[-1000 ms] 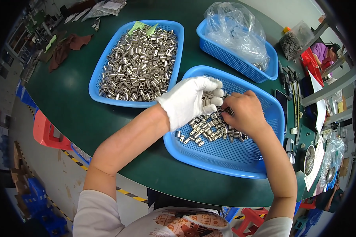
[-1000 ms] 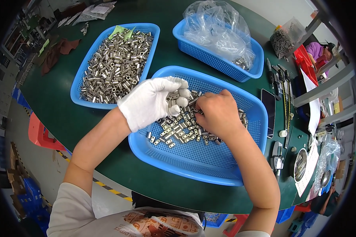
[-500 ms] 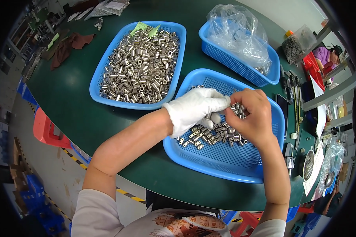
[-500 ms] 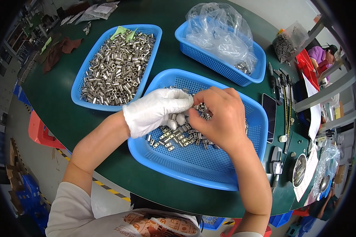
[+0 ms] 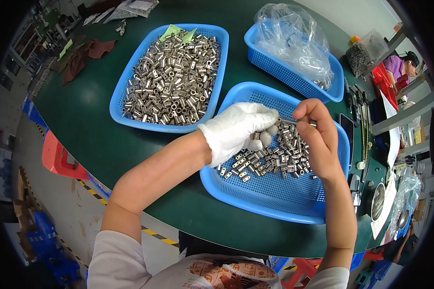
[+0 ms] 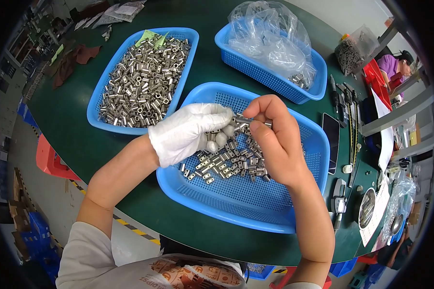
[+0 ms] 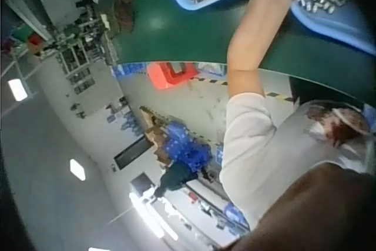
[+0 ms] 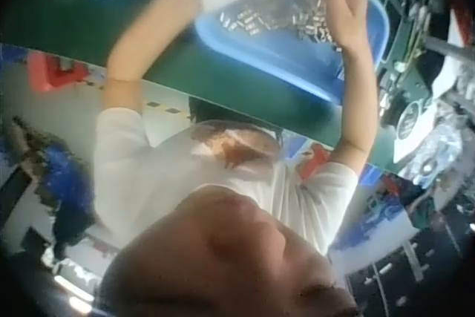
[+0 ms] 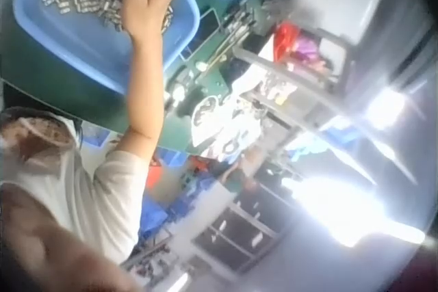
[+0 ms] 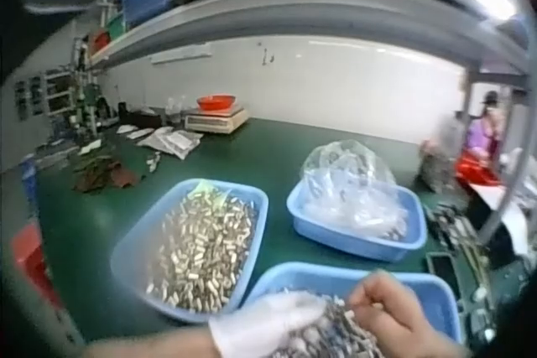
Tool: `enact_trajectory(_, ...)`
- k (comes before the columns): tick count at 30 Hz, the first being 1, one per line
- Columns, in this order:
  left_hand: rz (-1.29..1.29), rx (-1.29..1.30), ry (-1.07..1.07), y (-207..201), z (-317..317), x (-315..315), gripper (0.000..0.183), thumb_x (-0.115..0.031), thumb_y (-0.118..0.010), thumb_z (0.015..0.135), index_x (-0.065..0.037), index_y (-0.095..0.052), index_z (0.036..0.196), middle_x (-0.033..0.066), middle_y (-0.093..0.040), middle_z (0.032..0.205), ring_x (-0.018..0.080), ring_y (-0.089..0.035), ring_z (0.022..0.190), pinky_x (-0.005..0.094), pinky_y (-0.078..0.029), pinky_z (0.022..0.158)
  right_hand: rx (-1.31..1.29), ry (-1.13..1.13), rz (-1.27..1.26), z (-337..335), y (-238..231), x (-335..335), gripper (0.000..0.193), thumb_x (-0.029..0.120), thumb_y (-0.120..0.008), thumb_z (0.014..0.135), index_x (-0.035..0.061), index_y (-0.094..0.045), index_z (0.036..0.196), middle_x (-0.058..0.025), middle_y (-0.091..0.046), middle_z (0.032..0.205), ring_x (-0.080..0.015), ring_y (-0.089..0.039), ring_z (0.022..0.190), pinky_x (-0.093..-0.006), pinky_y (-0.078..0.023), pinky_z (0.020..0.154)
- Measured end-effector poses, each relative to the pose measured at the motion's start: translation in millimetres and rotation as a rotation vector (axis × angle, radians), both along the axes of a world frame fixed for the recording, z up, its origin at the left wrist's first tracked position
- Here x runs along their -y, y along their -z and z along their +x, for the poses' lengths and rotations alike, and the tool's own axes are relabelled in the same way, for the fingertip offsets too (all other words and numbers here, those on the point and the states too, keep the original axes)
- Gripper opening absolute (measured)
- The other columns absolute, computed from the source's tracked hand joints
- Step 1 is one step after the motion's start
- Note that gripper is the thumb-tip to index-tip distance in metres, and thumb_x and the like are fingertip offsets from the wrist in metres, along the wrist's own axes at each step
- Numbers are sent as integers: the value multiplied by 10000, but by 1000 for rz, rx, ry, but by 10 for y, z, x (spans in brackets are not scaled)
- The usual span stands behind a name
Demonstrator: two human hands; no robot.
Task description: The person repeatedly picks up metal parts from a blue tray, inserts a cylindrical metal pin into each part by hand, and places them back into the tray.
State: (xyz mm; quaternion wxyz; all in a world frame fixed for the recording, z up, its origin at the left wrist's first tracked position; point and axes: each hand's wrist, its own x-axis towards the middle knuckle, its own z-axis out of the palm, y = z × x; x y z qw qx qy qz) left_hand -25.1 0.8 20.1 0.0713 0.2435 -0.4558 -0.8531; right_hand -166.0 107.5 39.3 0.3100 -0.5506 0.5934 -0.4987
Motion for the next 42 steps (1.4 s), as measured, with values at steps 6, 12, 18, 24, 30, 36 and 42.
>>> enact_trajectory(6,-88,-13,59,32,0,4,149,-176,-456,847,-36,-479,894,12,-485,772,62,-458,643,180,-392,554,-44,-31,-5,92,112,50,125,30,-421,756,13,-440,878,-1,-436,733,-73,-391,662,-205,-340,606)
enact_trajectory(12,-45,38,-110,-30,2,-11,134,-160,-446,846,-35,-484,875,21,-493,789,76,-482,656,187,-421,563,33,58,8,-50,36,33,84,61,-481,671,2,-505,725,-52,-502,689,-117,-475,643,-221,-359,619)
enact_trajectory(18,299,-144,-145,58,0,96,154,-146,-426,835,-12,-493,873,69,-520,821,137,-530,691,214,-451,562,-954,-75,145,-47,319,109,110,155,-549,598,62,-584,644,-79,-560,645,-234,-530,624,-338,-383,647)
enact_trajectory(24,328,-112,-142,76,-23,98,187,-160,-421,836,3,-494,889,86,-532,820,162,-542,686,229,-461,562,-1008,-2,199,-1,429,118,100,155,-567,597,68,-585,642,-74,-560,638,-237,-529,592,-336,-384,623)
enact_trajectory(30,140,-86,-107,104,-13,80,151,-150,-487,817,-32,-488,911,40,-518,794,97,-522,676,203,-441,561,-1004,20,53,22,260,108,74,128,-578,585,73,-568,633,-65,-547,611,-228,-515,564,-326,-370,597)
enact_trajectory(36,-83,88,78,-33,-19,-11,230,-242,-513,816,-49,-481,937,-9,-478,783,48,-463,669,173,-399,561,-861,231,-218,106,60,67,130,80,-617,548,75,-551,661,-25,-510,573,-194,-476,524,-290,-356,590)
enact_trajectory(42,-40,18,66,-1,6,11,209,-230,-494,830,-48,-480,931,8,-496,804,58,-472,656,178,-404,560,-533,171,-286,14,120,86,96,28,-513,690,39,-549,778,-29,-509,623,-127,-463,561,-263,-352,577)
